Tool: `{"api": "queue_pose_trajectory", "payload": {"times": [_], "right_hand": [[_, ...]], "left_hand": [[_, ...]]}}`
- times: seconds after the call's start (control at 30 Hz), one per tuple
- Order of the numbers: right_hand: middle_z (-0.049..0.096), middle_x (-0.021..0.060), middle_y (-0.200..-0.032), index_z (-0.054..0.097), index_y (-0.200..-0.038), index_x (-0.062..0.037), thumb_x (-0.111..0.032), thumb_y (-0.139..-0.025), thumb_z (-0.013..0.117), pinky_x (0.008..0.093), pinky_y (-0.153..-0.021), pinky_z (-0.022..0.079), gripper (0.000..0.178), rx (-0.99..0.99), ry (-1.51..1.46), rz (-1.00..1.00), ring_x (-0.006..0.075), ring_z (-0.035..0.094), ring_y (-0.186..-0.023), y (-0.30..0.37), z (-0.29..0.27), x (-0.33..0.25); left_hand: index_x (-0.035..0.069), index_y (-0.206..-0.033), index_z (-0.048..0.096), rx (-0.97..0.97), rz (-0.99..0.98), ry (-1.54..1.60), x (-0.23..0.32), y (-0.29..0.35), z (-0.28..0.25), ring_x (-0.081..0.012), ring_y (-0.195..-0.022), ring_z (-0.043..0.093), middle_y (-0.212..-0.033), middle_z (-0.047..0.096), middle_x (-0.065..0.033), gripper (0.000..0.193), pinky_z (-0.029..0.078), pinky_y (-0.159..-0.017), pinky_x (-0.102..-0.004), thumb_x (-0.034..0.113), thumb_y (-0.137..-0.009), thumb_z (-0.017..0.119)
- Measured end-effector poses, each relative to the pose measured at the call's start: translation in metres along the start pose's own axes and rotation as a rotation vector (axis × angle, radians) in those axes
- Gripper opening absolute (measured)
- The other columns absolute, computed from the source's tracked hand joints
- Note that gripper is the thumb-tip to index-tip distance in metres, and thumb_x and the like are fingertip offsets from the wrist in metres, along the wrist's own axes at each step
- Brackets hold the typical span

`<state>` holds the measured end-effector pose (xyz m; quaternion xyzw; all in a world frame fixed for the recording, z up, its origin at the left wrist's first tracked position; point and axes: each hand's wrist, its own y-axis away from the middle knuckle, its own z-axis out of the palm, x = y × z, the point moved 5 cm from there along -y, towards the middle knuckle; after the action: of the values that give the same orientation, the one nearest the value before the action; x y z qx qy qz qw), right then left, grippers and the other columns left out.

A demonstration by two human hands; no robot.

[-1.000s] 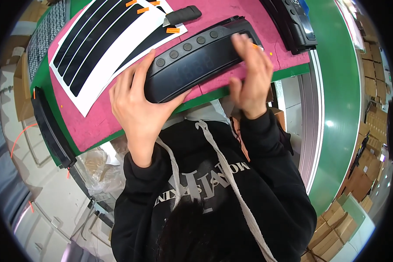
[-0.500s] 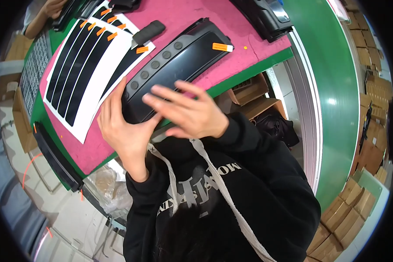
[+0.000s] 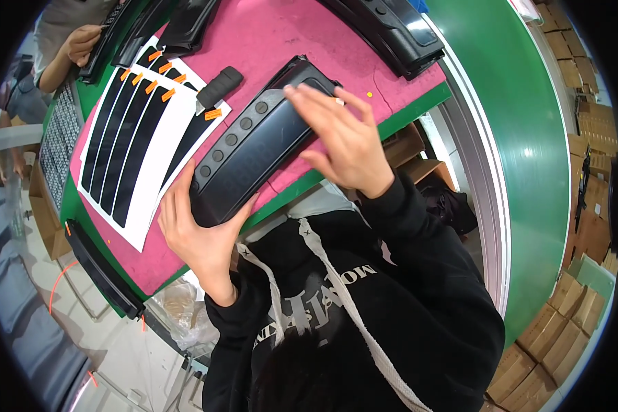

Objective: Assembling and inspecting digital display units on a factory production line.

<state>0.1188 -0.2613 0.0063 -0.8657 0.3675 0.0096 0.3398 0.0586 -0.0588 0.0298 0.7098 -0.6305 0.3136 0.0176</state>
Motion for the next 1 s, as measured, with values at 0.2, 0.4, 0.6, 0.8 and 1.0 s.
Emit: {"api": "queue_pose_trajectory", "payload": {"times": [0.2, 0.4, 0.6, 0.8, 1.0], "right_hand": [[0.057, 0.0058, -0.137, 0.045, -0.136, -0.0026, -0.042, -0.096, 0.049, 0.0515, -0.113, 0.015, 0.057, 0.045, 0.115, 0.125, 0.0208, 0.051, -0.130, 0.003, -0.008, 0.010], [0.060, -0.0029, -0.134, 0.045, -0.136, -0.0014, -0.041, -0.094, 0.051, 0.0522, -0.114, 0.006, 0.057, 0.022, 0.199, 0.014, 0.0198, 0.049, -0.132, 0.006, -0.007, -0.012], [0.061, -0.0063, -0.133, 0.042, -0.137, 0.0004, -0.037, -0.093, 0.054, 0.0534, -0.114, 0.005, 0.059, 0.007, 0.253, 0.061, 0.0181, 0.045, -0.135, 0.000, -0.013, 0.008], [0.060, -0.0068, -0.134, 0.038, -0.141, 0.0010, -0.029, -0.090, 0.057, 0.0532, -0.115, 0.005, 0.062, 0.022, 0.144, 0.119, 0.0180, 0.046, -0.134, 0.005, -0.013, 0.002], [0.060, -0.0065, -0.134, 0.038, -0.142, 0.0014, -0.026, -0.089, 0.057, 0.0519, -0.115, 0.007, 0.063, -0.002, 0.280, 0.052, 0.0184, 0.047, -0.133, 0.012, -0.021, 0.017]], "left_hand": [[0.010, -0.117, 0.065, -0.003, -0.017, -0.004, 0.001, 0.000, -0.001, -0.0293, -0.095, 0.061, -0.102, 0.064, -0.0081, 0.075, 0.045, -0.088, -0.0413, 0.028, -0.050, 0.090], [0.010, -0.117, 0.065, 0.013, 0.001, -0.016, 0.000, 0.001, 0.000, -0.0286, -0.095, 0.061, -0.102, 0.064, -0.0074, 0.074, 0.046, -0.087, -0.0413, 0.028, -0.050, 0.090], [0.011, -0.117, 0.065, 0.024, -0.013, -0.008, 0.000, 0.003, 0.000, -0.0280, -0.095, 0.061, -0.103, 0.065, -0.0068, 0.074, 0.046, -0.086, -0.0409, 0.029, -0.050, 0.090], [0.011, -0.116, 0.065, 0.034, 0.024, 0.001, -0.002, 0.002, 0.001, -0.0280, -0.094, 0.061, -0.101, 0.065, -0.0072, 0.072, 0.046, -0.085, -0.0409, 0.030, -0.051, 0.090], [0.010, -0.114, 0.066, 0.044, 0.008, -0.005, -0.001, 0.003, 0.000, -0.0286, -0.093, 0.061, -0.099, 0.064, -0.0079, 0.071, 0.046, -0.084, -0.0411, 0.031, -0.051, 0.091]]}}
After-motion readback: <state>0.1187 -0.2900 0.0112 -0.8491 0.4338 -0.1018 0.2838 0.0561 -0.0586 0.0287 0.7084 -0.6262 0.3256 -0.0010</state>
